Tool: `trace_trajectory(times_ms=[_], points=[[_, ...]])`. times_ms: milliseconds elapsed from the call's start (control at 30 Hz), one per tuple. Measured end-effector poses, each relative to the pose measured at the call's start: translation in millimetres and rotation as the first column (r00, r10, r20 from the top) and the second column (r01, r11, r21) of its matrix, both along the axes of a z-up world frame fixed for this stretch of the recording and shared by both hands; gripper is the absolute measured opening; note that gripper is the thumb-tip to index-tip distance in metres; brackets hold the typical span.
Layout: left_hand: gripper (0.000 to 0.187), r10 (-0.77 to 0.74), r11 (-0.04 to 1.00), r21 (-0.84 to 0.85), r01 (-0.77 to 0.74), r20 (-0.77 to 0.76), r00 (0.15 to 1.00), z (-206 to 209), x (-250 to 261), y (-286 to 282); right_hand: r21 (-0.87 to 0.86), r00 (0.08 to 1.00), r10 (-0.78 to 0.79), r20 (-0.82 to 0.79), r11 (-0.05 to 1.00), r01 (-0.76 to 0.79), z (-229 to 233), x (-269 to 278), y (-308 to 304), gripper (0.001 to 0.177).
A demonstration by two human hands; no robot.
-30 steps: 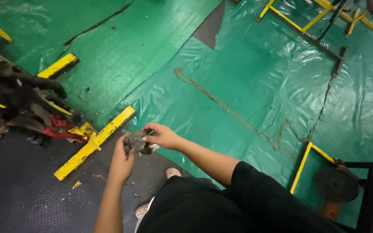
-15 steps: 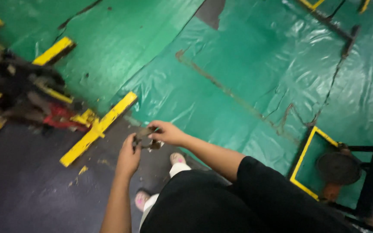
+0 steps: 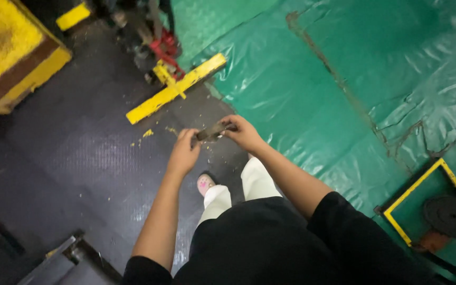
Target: The person is cleaning gym equipment by wiping them down with a cloth and cleaning spray.
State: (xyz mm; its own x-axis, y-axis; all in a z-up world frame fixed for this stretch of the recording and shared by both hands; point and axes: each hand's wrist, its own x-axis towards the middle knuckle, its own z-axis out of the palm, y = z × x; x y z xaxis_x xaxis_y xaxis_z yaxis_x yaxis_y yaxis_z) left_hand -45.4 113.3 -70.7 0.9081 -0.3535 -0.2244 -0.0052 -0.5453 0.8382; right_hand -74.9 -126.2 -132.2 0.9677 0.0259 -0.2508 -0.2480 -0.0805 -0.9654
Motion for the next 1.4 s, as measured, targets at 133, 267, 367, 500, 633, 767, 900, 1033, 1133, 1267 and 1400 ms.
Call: trace_trajectory(times_ms=[133,267,367,500,633,767,900,1033,1133,1267,1400], points=[[0.036,0.043,0.999,-0.008,-0.043,0.007,0.999,-4.2,-0.6,17.8,-0.027,0.995,0.039,-0.095,0.999,-0.042,11.0,8.2,26.5,0.034],[0.039,0.122,0.992,-0.013,-0.122,-0.046,0.992,-9.0,2.8,16.3,-0.080,0.994,0.060,-0.094,0.994,-0.068,2.5,19.6,37.0,0.035],[0.035,0.185,0.982,-0.022,-0.185,-0.013,0.983,-18.7,3.2,13.9,-0.024,0.989,0.132,-0.060,0.991,-0.134,-23.8,29.5,33.1,0.035],[0.033,0.228,0.973,0.032,-0.228,-0.019,0.973,-33.6,22.5,12.6,-0.238,0.983,0.183,-0.023,0.954,-0.183,-23.4,60.4,29.0,0.039],[0.033,0.281,0.959,-0.044,-0.279,0.048,0.959,-55.1,48.1,6.8,-0.168,0.984,0.178,-0.007,0.970,-0.177,-33.3,94.0,28.7,0.037],[0.034,0.344,0.939,-0.016,-0.344,0.006,0.939,-36.4,74.8,-9.1,-0.189,0.986,0.150,0.074,0.973,-0.134,-37.5,122.3,28.1,0.037],[0.034,0.309,0.951,-0.055,-0.305,0.251,0.917,-65.0,90.9,-16.5,-0.151,0.986,0.150,0.075,0.979,-0.138,-54.1,139.1,24.1,0.038],[0.035,0.320,0.946,0.003,-0.324,0.155,0.935,-62.5,104.7,-29.0,-0.141,0.964,0.164,0.212,0.981,-0.136,-41.5,147.8,17.0,0.038],[0.033,0.322,0.946,-0.016,-0.324,0.173,0.931,-53.9,111.5,-39.5,-0.116,0.975,0.152,0.164,0.984,-0.134,-23.5,150.9,10.4,0.038],[0.033,0.309,0.951,-0.087,-0.296,0.233,0.922,-39.5,117.1,-52.3,-0.100,0.970,0.091,0.227,0.993,-0.070,-19.3,151.6,1.9,0.036],[0.032,0.345,0.939,-0.105,-0.328,0.275,0.897,39.9,116.1,-70.6,-0.012,0.968,-0.002,0.250,1.000,0.005,43.6,156.4,-2.4,0.035]])
